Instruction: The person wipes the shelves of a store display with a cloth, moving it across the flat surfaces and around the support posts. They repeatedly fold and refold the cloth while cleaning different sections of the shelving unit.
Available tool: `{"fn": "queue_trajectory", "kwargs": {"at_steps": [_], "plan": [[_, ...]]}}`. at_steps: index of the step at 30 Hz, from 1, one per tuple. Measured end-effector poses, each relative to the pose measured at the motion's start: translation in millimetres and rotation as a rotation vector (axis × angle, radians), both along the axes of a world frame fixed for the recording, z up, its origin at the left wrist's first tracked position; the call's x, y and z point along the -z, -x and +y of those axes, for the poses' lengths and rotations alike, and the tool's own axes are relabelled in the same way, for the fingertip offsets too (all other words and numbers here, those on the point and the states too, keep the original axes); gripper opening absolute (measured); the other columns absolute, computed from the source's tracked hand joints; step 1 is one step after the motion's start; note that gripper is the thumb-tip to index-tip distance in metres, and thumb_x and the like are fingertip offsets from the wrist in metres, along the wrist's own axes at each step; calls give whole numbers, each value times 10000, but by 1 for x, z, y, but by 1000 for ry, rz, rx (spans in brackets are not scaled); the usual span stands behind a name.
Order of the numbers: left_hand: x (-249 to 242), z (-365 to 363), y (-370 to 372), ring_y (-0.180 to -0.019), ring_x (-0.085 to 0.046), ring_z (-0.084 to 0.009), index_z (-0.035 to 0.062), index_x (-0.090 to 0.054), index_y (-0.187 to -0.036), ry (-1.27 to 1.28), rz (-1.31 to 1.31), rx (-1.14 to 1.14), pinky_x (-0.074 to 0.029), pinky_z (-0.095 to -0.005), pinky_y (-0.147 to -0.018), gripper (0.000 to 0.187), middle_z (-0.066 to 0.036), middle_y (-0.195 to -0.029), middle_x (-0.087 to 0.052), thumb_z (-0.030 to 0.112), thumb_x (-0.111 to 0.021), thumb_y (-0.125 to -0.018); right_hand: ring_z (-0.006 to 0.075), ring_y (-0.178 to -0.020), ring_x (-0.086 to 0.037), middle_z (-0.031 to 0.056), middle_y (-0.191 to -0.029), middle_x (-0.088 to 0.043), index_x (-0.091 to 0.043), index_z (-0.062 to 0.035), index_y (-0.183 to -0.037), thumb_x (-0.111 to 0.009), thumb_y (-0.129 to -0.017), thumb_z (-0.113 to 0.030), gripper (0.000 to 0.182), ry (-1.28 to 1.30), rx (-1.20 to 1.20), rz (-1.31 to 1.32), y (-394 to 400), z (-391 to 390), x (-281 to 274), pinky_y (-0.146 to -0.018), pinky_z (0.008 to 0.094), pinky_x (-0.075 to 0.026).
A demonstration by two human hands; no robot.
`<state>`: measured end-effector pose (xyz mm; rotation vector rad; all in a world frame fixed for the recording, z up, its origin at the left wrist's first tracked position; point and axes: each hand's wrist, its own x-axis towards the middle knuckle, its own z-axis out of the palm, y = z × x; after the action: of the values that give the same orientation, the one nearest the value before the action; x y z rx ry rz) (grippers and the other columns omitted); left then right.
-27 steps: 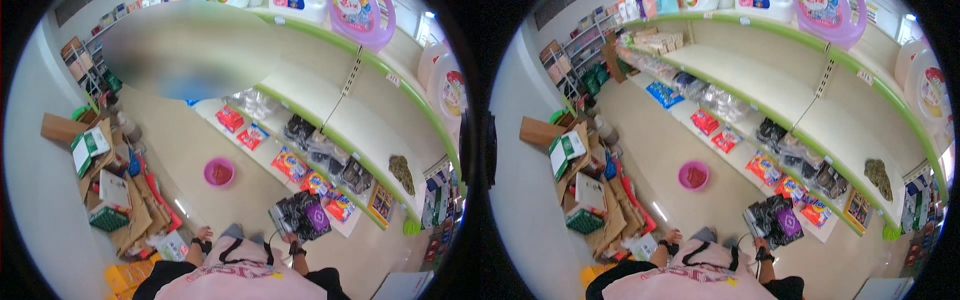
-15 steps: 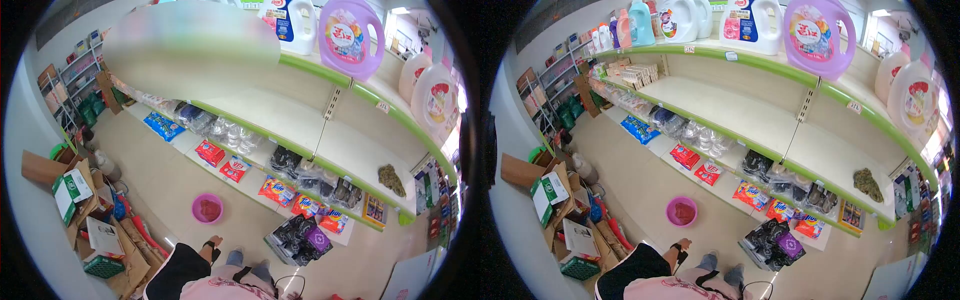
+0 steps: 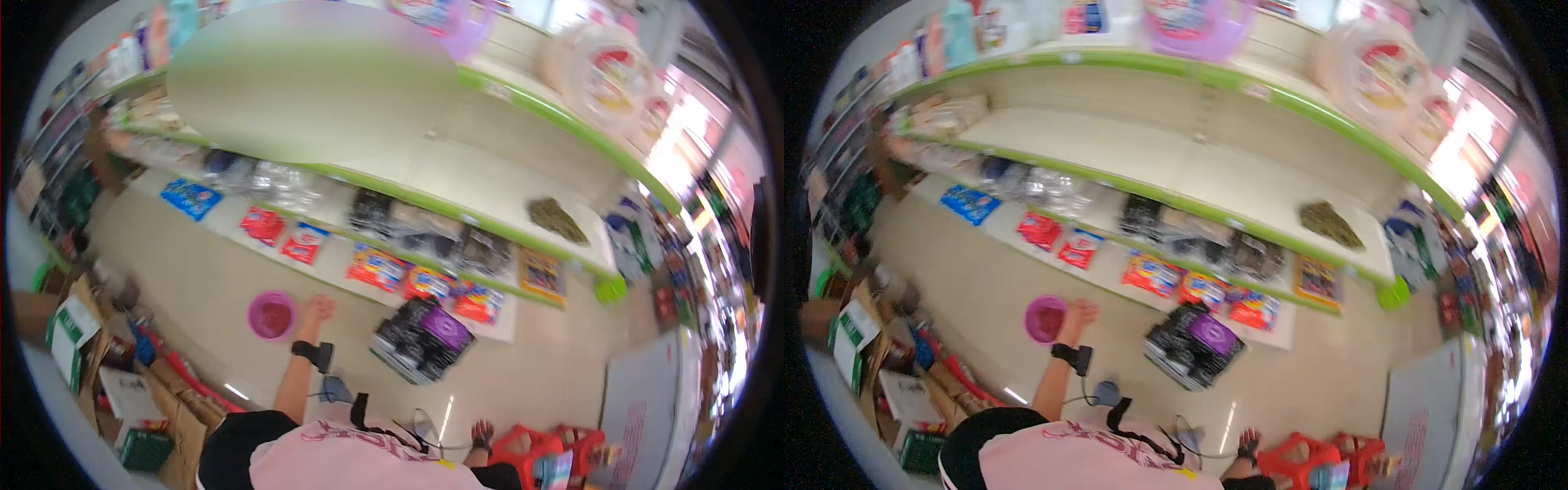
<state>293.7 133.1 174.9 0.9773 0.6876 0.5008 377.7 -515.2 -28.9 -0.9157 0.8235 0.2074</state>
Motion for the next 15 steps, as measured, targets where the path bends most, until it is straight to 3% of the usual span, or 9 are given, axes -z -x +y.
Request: {"fn": "queue_trajectory", "kwargs": {"at_steps": [1, 2, 5, 7, 10, 12, 15], "plan": [[-9, -14, -17, -958, -611, -237, 54, -517, -1133, 5, 18, -9, -488, -375, -813, 383, -135, -1062, -631, 360, -418, -925, 273, -1089, -538, 112, -1250, -525, -426, -128, -1286, -506, -877, -428, 514, 69, -173, -121, -17, -9, -28, -864, 413, -491], [-17, -31, -39, -958, -610, -233, 57, -523, -1122, 1, 33, -21, -488, -378, -806, 367, -133, -1059, -632, 348, -421, -922, 279, -1033, -572, 103, -1203, -560, -514, -135, -1189, -519, -887, -420, 416, 143, -329, -229, -35, -17, -53, -802, 392, -505], [-57, -112, -103, -914, -628, -221, 65, -534, -1102, -214, 113, -5, -503, -349, -756, 348, -127, -1019, -645, 340, -422, -921, 217, -827, -641, 117, -962, -659, -524, -70, -1190, -468, -940, -350, 380, 466, -643, -319, -68, -37, -128, -736, 326, -506], [-71, -168, -140, -850, -645, -208, 65, -537, -1086, -256, -44, 47, -514, -308, -689, 314, -115, -956, -656, 320, -466, -916, 206, -821, -638, 111, -964, -659, -525, -66, -1190, -463, -942, -327, 365, 496, -623, -362, -71, -74, -151, -731, 316, -499], [-130, -274, -184, -810, -652, -198, 65, -541, -1058, -226, -81, 259, -514, -281, -644, 275, -104, -912, -657, 292, -515, -906, 182, -819, -631, 98, -971, -656, -526, -59, -1190, -444, -946, -266, 330, 535, -594, -401, -54, -109, -192, -728, 293, -484], [-153, -320, -211, -812, -649, -190, 61, -560, -996, -222, -107, 385, -521, -290, -681, 230, -98, -911, -650, 271, -524, -909, 151, -829, -619, 76, -980, -651, -533, -49, -1179, -405, -943, -182, 300, 497, -574, -484, -44, -129, -225, -741, 266, -463], [-183, -366, -259, -807, -645, -181, 53, -560, -985, -295, -127, 566, -518, -287, -689, 213, -93, -915, -648, 248, -505, -920, 138, -834, -610, 66, -977, -651, -536, -50, -1173, -406, -941, -171, 292, 527, -522, -479, -61, -168, -237, -756, 264, -456]]}}
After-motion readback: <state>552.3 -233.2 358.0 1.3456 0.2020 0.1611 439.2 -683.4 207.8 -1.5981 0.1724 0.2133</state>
